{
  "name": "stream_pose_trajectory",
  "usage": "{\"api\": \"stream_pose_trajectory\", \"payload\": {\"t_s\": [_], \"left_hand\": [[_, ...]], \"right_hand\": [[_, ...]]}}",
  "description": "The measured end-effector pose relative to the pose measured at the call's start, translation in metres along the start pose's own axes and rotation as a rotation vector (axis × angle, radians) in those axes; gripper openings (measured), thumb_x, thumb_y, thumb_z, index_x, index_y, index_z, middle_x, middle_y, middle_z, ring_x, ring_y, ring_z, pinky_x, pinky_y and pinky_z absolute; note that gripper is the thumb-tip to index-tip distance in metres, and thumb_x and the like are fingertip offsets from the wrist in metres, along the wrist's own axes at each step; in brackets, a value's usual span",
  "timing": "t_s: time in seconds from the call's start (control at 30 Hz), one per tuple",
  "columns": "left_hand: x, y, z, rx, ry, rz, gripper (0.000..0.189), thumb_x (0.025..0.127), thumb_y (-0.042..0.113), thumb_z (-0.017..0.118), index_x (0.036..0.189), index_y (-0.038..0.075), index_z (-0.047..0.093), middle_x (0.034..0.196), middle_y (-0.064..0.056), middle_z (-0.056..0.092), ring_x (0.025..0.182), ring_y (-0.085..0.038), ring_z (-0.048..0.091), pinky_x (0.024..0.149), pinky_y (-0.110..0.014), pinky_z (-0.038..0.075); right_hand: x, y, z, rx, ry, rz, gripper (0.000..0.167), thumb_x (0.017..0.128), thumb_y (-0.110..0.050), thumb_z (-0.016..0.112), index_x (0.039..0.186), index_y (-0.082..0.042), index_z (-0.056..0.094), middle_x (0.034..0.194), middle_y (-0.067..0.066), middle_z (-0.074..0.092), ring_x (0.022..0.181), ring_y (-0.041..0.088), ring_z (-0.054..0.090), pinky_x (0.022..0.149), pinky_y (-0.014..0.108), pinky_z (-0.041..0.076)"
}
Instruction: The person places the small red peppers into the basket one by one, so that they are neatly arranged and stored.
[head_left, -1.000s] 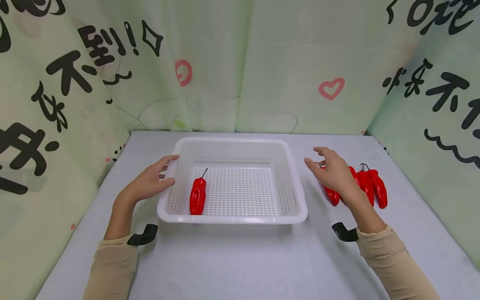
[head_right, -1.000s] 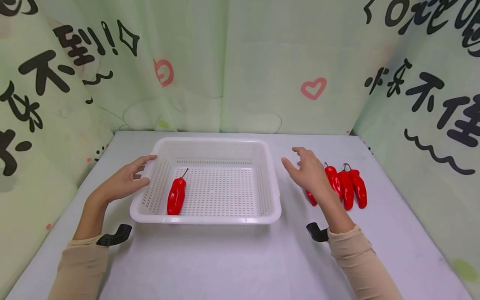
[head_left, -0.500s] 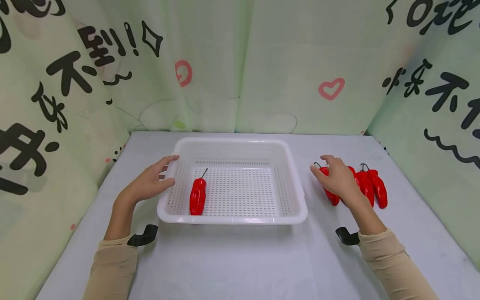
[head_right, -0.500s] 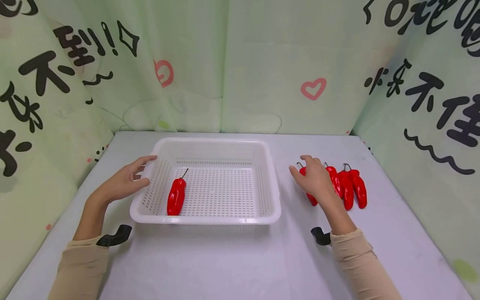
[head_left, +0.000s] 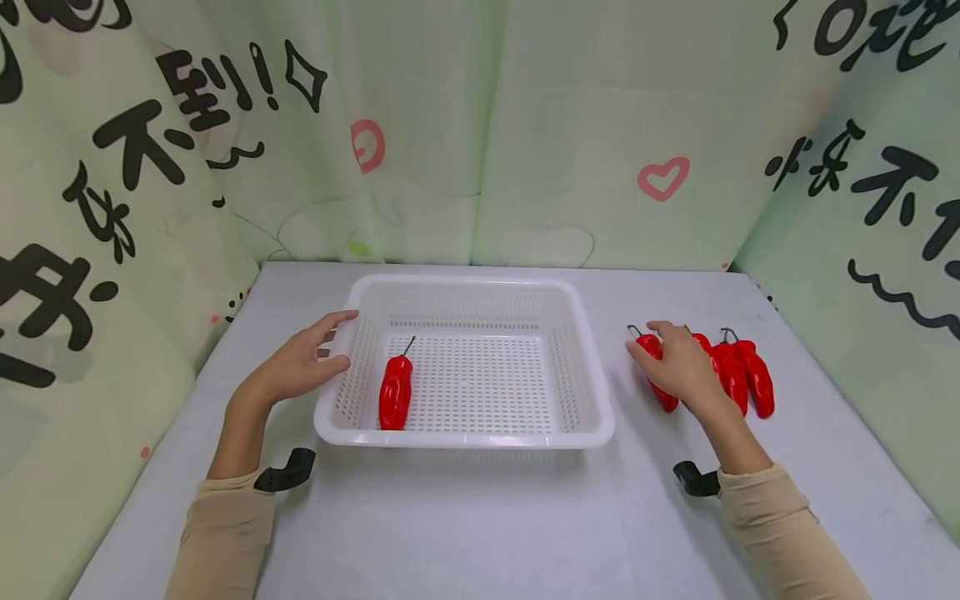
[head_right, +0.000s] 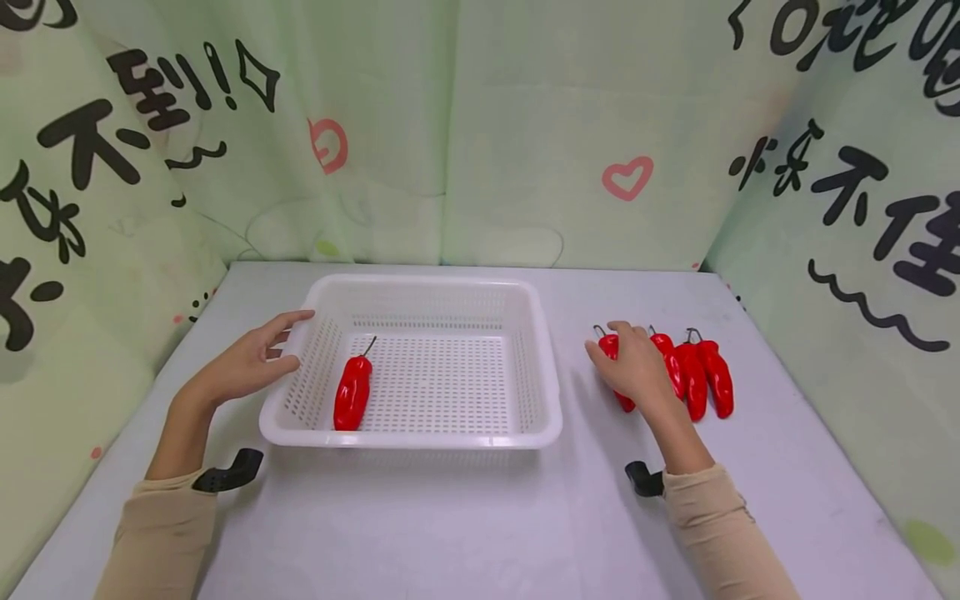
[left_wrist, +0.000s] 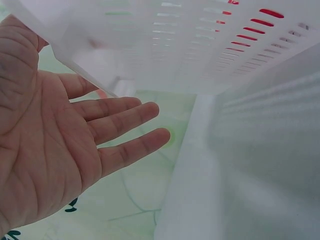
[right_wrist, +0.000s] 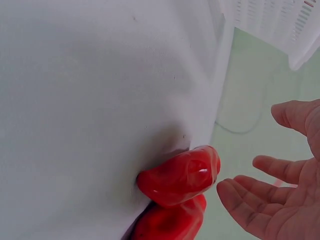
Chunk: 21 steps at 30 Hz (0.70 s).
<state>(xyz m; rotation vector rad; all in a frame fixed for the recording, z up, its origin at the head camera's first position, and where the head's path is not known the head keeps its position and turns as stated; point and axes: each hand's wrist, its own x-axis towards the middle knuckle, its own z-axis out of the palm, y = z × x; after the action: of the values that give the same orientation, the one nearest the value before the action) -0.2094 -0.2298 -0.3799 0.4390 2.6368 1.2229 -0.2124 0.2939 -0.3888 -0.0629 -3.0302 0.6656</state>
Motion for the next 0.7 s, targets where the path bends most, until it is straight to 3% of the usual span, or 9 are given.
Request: {"api": "stream_pose_trajectory", "payload": {"t_s": [0.5,0.7], "left_hand": [[0.0013,-0.0001,-0.0004,0.007,0.0,0.003,0.07,0.096,0.011,0.057,0.16,0.008,0.028,0.157,-0.025,0.038,0.14,-0.054,0.039,0.098,-0.065,0.051],[0.0008,-0.0008,-0.0005,-0.022,-0.005,-0.003,0.069,0.096,0.012,0.056,0.16,0.008,0.028,0.156,-0.024,0.039,0.139,-0.054,0.04,0.1,-0.065,0.05]], "right_hand": [[0.003,0.0091,0.0012,-0.018,-0.06,0.038,0.073,0.096,-0.033,0.065,0.148,0.01,0.037,0.139,0.039,0.044,0.119,0.053,0.047,0.087,0.066,0.056],[0.0048,0.0114,0.0051,-0.009,-0.101,0.056,0.08,0.091,-0.028,0.073,0.149,0.01,0.034,0.14,0.04,0.043,0.122,0.055,0.046,0.086,0.065,0.057]]}}
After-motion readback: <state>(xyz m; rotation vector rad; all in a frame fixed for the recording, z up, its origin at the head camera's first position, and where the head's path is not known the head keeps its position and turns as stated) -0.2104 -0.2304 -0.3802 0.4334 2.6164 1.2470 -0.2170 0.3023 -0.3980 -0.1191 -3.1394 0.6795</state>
